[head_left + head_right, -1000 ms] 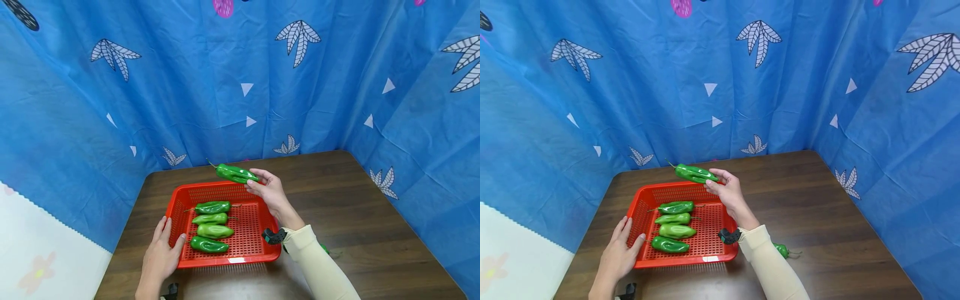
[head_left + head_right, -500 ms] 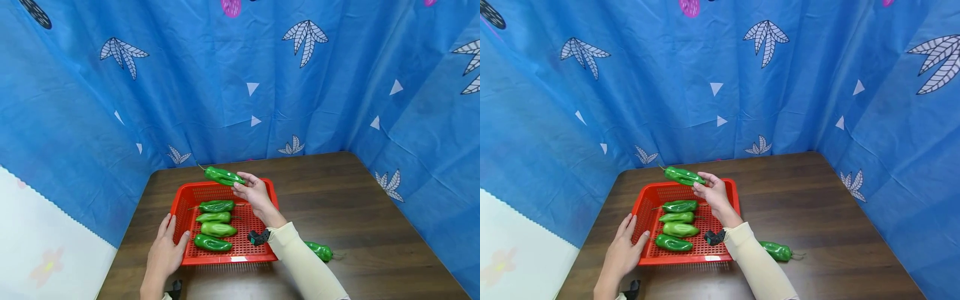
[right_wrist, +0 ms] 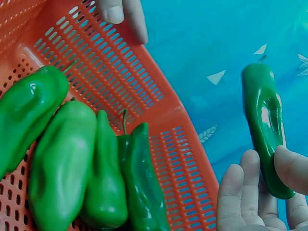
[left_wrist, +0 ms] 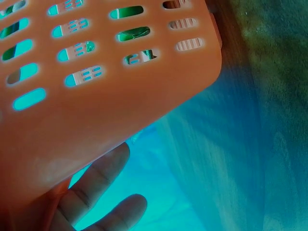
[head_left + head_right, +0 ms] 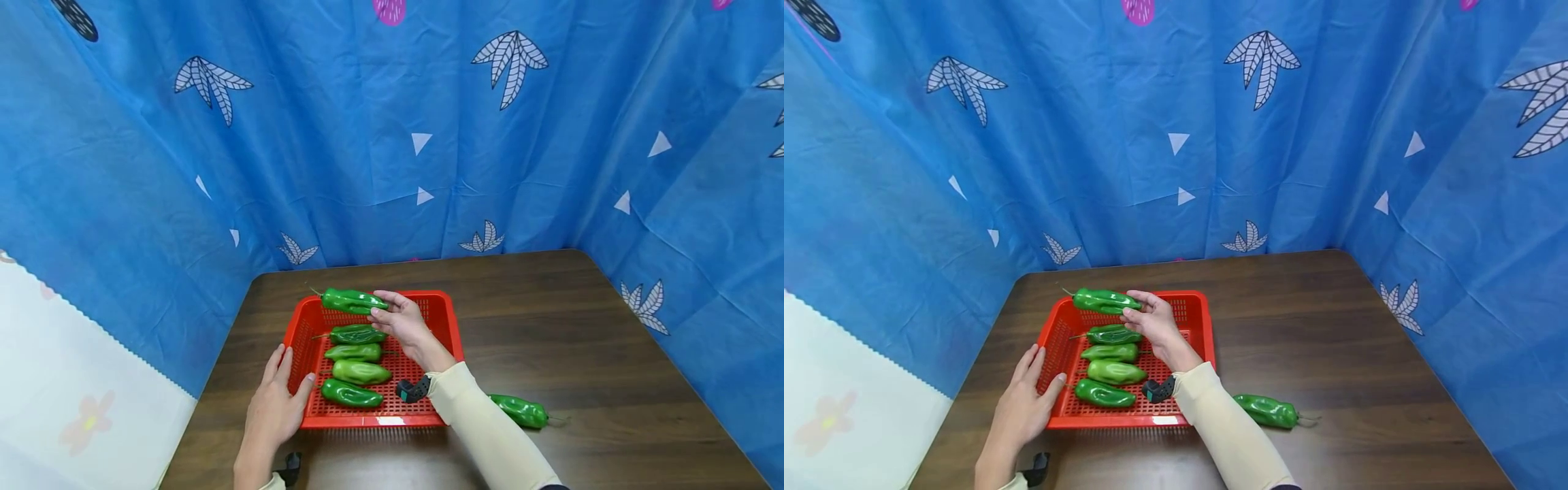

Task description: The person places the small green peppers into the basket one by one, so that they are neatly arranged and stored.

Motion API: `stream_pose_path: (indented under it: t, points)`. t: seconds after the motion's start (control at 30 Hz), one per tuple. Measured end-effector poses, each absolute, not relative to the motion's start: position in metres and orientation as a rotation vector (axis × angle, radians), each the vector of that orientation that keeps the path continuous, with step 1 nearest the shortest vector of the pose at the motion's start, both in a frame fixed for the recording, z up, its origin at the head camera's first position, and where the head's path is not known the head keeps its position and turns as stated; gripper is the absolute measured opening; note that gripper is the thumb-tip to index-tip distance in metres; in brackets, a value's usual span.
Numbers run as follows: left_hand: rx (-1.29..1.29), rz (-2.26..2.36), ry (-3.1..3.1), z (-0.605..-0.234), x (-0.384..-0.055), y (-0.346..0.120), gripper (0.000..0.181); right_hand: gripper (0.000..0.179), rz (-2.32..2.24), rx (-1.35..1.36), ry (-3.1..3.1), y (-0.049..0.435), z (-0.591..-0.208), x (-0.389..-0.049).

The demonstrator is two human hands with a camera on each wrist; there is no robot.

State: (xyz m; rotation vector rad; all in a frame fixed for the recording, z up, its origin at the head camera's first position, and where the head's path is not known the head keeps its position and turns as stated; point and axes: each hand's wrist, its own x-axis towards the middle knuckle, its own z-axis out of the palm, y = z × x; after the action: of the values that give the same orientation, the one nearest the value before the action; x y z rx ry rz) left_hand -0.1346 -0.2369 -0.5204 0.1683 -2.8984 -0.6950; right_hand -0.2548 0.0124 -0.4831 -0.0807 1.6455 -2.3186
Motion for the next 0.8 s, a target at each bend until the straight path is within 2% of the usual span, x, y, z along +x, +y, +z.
stream_pose_path:
  t: [0.8]
  points:
    - [0.207,-0.72,-2.926,-0.519,-0.136,-0.237,0.081,0.044,-1.99,-0.075,1.863,0.005,-0.51,-0.255]
